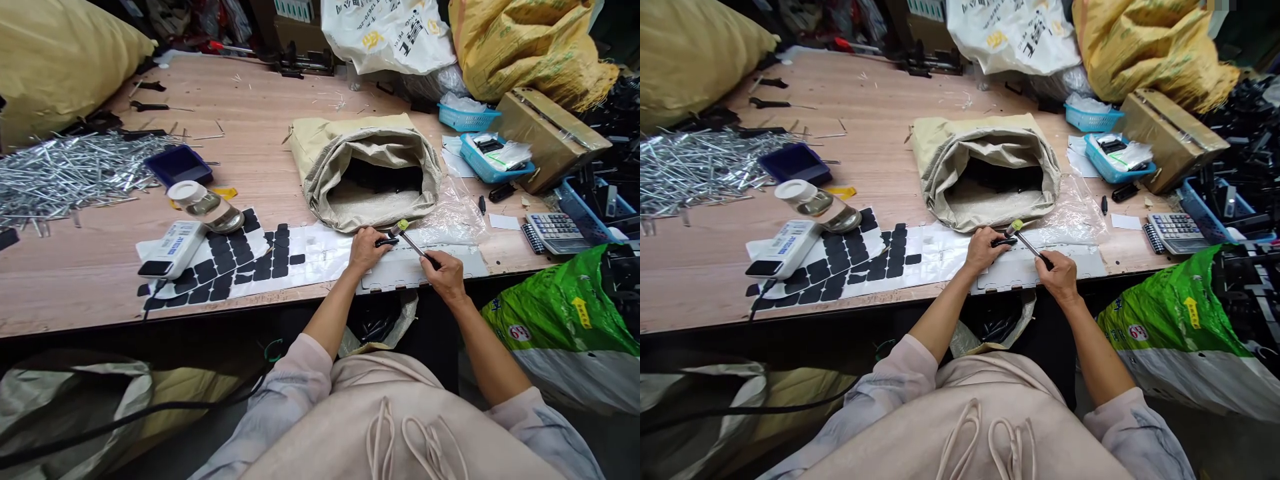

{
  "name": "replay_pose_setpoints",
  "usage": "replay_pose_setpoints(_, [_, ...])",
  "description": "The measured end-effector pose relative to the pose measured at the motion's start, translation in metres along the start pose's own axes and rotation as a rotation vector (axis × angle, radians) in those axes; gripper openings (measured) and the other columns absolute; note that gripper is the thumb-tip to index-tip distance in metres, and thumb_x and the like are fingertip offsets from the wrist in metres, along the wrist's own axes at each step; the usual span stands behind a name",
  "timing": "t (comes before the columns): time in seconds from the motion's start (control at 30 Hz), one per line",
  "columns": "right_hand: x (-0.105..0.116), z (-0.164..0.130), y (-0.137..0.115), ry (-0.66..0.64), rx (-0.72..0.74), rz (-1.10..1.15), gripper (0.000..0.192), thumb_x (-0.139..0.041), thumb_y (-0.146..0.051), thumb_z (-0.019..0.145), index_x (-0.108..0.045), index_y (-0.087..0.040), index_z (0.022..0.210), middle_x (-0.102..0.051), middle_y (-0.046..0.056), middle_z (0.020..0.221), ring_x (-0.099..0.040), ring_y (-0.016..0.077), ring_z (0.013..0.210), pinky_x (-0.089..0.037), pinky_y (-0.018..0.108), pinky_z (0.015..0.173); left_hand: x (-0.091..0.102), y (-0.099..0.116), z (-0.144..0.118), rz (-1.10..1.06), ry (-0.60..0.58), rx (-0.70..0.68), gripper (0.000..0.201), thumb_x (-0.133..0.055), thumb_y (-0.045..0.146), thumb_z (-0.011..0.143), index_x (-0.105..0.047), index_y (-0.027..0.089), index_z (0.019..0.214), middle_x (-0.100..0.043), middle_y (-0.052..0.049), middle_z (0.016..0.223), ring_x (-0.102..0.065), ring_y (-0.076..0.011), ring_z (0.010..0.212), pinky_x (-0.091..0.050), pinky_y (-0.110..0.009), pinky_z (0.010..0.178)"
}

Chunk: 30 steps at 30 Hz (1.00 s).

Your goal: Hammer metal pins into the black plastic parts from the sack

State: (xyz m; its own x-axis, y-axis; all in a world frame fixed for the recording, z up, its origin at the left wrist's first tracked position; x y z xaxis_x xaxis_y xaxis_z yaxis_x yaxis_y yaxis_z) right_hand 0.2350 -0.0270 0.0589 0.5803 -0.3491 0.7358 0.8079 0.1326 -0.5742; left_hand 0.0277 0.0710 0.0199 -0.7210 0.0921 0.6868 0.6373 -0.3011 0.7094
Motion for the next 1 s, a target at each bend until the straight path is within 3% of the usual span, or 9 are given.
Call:
replay_pose_setpoints(0.2, [-0.012, 0.004, -0.003, -0.039, -0.025, 0.077, 0.021, -0.064, -0.037, 0.082, -0.079, -0.021, 0.085, -0.078, 0.009, 0.087, -0.072, 0.0269, 0.083, -0.056, 0.036, 0.080, -0.002, -0.002, 0.000, 0.009, 0.006, 0.009, 0.019, -0.082, 0.033, 0.081, -0.075, 0.022, 0.094, -0.065, -0.004, 0.095, -0.054, -0.0231, 0.095, -0.043, -0.037, 0.086])
replay_pose_setpoints(0.33, [-0.018, 0.009, 0.017, -0.037, -0.279, 0.330, 0.027, -0.067, -0.043, 0.079, -0.077, -0.019, 0.084, -0.073, 0.005, 0.073, -0.068, 0.0211, 0.064, -0.055, 0.030, 0.058, -0.002, -0.003, 0.002, 0.002, 0.025, -0.023, 0.017, -0.080, 0.031, 0.082, -0.075, 0.022, 0.095, -0.066, -0.004, 0.095, -0.055, -0.0232, 0.095, -0.044, -0.038, 0.087])
replay_pose_setpoints(0.47, [-0.021, 0.015, 0.035, -0.062, -0.536, 0.658, 0.034, -0.071, -0.049, 0.076, -0.073, -0.015, 0.079, -0.063, 0.001, 0.059, -0.051, 0.0115, 0.042, -0.039, 0.022, 0.034, 0.007, 0.003, -0.004, -0.062, 0.077, -0.076, 0.014, -0.080, 0.029, 0.083, -0.074, 0.022, 0.093, -0.065, -0.004, 0.091, -0.056, -0.0217, 0.091, -0.046, -0.036, 0.083])
replay_pose_setpoints(0.53, [-0.020, 0.018, 0.039, -0.050, -0.586, 0.756, 0.034, -0.073, -0.048, 0.073, -0.072, -0.015, 0.076, -0.062, 0.001, 0.059, -0.050, 0.0101, 0.040, -0.037, 0.021, 0.032, 0.018, 0.013, -0.020, -0.133, 0.149, -0.156, 0.013, -0.077, 0.030, 0.086, -0.073, 0.021, 0.094, -0.064, -0.004, 0.089, -0.057, -0.0201, 0.087, -0.047, -0.034, 0.078])
replay_pose_setpoints(0.63, [-0.019, 0.020, 0.041, -0.051, -0.601, 0.805, 0.032, -0.074, -0.046, 0.072, -0.072, -0.014, 0.075, -0.062, 0.000, 0.057, -0.049, 0.0093, 0.039, -0.037, 0.020, 0.031, 0.032, 0.033, -0.070, -0.198, 0.226, -0.334, 0.014, -0.072, 0.032, 0.089, -0.070, 0.020, 0.097, -0.065, -0.004, 0.087, -0.058, -0.0182, 0.083, -0.048, -0.032, 0.073])
replay_pose_setpoints(0.73, [-0.020, 0.019, 0.040, -0.057, -0.597, 0.813, 0.030, -0.074, -0.043, 0.071, -0.072, -0.014, 0.075, -0.062, 0.000, 0.057, -0.049, 0.0089, 0.039, -0.037, 0.019, 0.030, 0.026, 0.045, -0.132, -0.130, 0.105, -0.481, 0.015, -0.070, 0.033, 0.090, -0.070, 0.021, 0.098, -0.065, -0.004, 0.085, -0.058, -0.0166, 0.075, -0.047, -0.031, 0.069])
replay_pose_setpoints(0.83, [-0.021, 0.018, 0.038, -0.054, -0.595, 0.811, 0.029, -0.074, -0.042, 0.071, -0.072, -0.014, 0.075, -0.061, 0.000, 0.056, -0.049, 0.0086, 0.039, -0.037, 0.019, 0.031, 0.012, 0.040, -0.177, 0.023, -0.032, -0.439, 0.015, -0.068, 0.033, 0.092, -0.071, 0.021, 0.098, -0.063, -0.005, 0.085, -0.058, -0.0173, 0.076, -0.047, -0.031, 0.069])
replay_pose_setpoints(0.93, [-0.022, 0.018, 0.037, -0.067, -0.586, 0.803, 0.029, -0.074, -0.042, 0.072, -0.072, -0.014, 0.075, -0.061, -0.001, 0.057, -0.049, 0.0085, 0.040, -0.037, 0.019, 0.031, 0.009, 0.038, -0.187, 0.059, -0.070, -0.393, 0.020, -0.070, 0.036, 0.091, -0.071, 0.020, 0.103, -0.063, -0.007, 0.094, -0.059, -0.0192, 0.083, -0.051, -0.033, 0.074])
replay_pose_setpoints(1.0, [-0.023, 0.017, 0.037, -0.075, -0.580, 0.801, 0.029, -0.074, -0.043, 0.073, -0.072, -0.014, 0.076, -0.062, -0.001, 0.058, -0.050, 0.0086, 0.040, -0.037, 0.019, 0.031, 0.014, 0.048, -0.171, -0.003, -0.040, -0.420, 0.022, -0.069, 0.035, 0.092, -0.071, 0.020, 0.107, -0.064, -0.007, 0.097, -0.060, -0.0190, 0.086, -0.052, -0.033, 0.077])
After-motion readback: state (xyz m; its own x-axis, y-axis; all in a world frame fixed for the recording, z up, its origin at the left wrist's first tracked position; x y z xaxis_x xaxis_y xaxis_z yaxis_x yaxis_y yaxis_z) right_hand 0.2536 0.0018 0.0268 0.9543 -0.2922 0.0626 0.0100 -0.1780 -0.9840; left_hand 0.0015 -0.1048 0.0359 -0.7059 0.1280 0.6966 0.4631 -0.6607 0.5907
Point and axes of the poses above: each hand's wrist, its own z-axis towards the middle knuckle, its own x-axis out of the back of the hand, y = z × x, the point moved 5 cm from there along z, towards the middle knuckle
